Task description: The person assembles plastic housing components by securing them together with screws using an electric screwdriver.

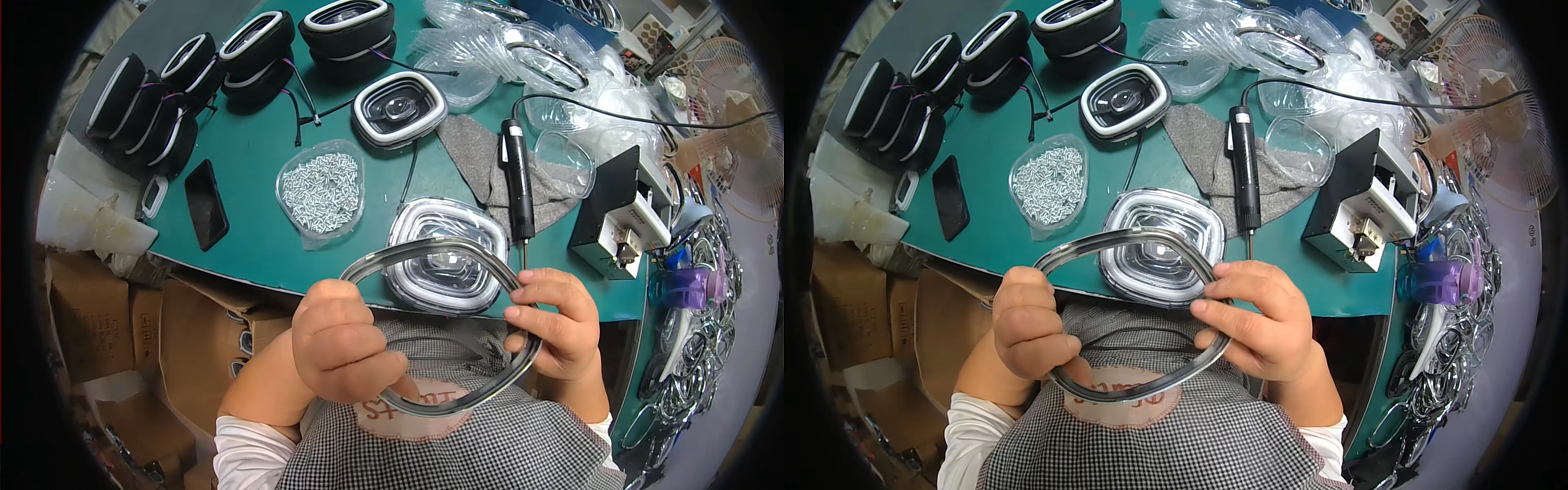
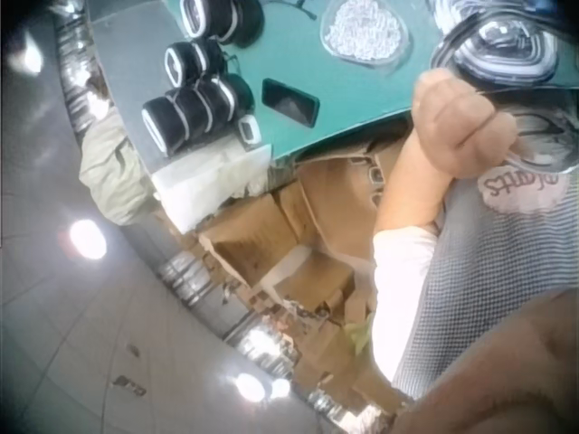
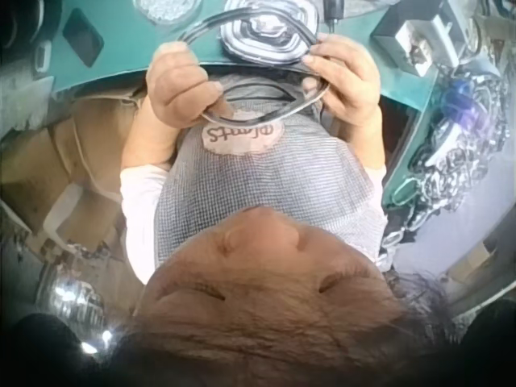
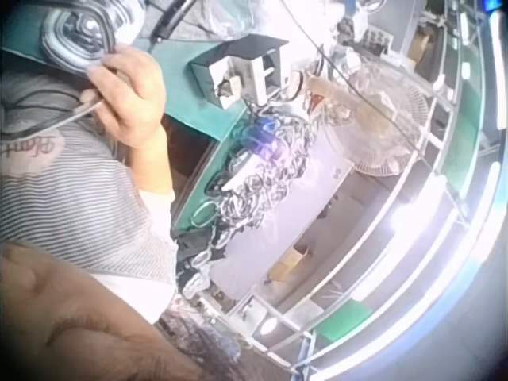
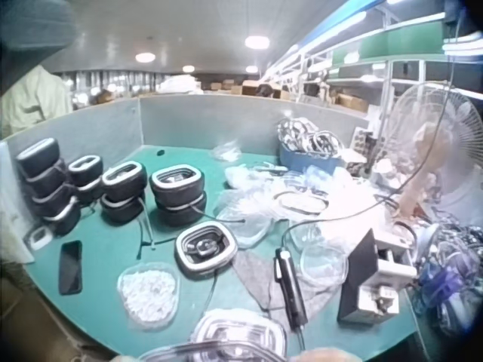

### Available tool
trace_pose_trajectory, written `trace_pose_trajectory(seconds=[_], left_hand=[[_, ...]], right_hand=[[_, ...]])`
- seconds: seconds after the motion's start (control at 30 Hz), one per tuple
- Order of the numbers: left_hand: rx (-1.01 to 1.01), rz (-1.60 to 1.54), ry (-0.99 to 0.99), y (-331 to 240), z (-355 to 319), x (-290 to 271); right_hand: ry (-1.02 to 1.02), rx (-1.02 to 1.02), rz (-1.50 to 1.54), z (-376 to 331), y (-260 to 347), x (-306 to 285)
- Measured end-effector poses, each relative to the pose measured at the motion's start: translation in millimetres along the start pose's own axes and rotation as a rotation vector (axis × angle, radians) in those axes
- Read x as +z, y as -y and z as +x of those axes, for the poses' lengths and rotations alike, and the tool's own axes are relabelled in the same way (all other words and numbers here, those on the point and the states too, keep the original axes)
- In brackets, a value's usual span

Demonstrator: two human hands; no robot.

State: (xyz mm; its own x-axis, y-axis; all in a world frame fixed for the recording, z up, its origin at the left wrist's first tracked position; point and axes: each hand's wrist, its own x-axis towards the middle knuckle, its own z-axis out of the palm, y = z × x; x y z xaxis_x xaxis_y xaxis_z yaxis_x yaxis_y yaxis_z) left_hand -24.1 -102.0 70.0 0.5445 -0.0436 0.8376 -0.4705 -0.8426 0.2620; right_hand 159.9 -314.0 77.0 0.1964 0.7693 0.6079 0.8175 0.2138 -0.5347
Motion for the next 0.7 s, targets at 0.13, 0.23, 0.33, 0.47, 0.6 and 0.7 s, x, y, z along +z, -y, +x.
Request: trace_pose_trajectory(seconds=[0.13, 0.23, 0.33, 0.47, 0.6, 0.7], left_hand=[[-0.086, -0.091, -0.024, -1.8, -6.5, -0.1], [-0.140, -0.130, -0.023, -1.2, -9.0, -0.2], [-0.183, -0.176, -0.054, 1.3, -12.4, 3.7], [-0.176, -0.154, -0.056, 0.7, -13.5, 3.4], [-0.027, 0.199, 0.108, -10.7, -2.9, 3.9], [0.046, 0.235, 0.134, -19.2, 7.6, 1.2]], right_hand=[[-0.026, 0.023, 0.010, -1.5, -3.8, 2.9], [-0.013, 0.018, 0.020, -1.5, -4.5, 3.0], [-0.015, 0.032, 0.018, -1.3, -5.1, 4.2], [-0.068, 0.039, -0.007, -2.5, -6.3, 10.1], [-0.080, -0.030, -0.102, -0.7, 4.2, 13.2], [-0.113, -0.126, -0.043, -8.3, -1.2, 22.3]])
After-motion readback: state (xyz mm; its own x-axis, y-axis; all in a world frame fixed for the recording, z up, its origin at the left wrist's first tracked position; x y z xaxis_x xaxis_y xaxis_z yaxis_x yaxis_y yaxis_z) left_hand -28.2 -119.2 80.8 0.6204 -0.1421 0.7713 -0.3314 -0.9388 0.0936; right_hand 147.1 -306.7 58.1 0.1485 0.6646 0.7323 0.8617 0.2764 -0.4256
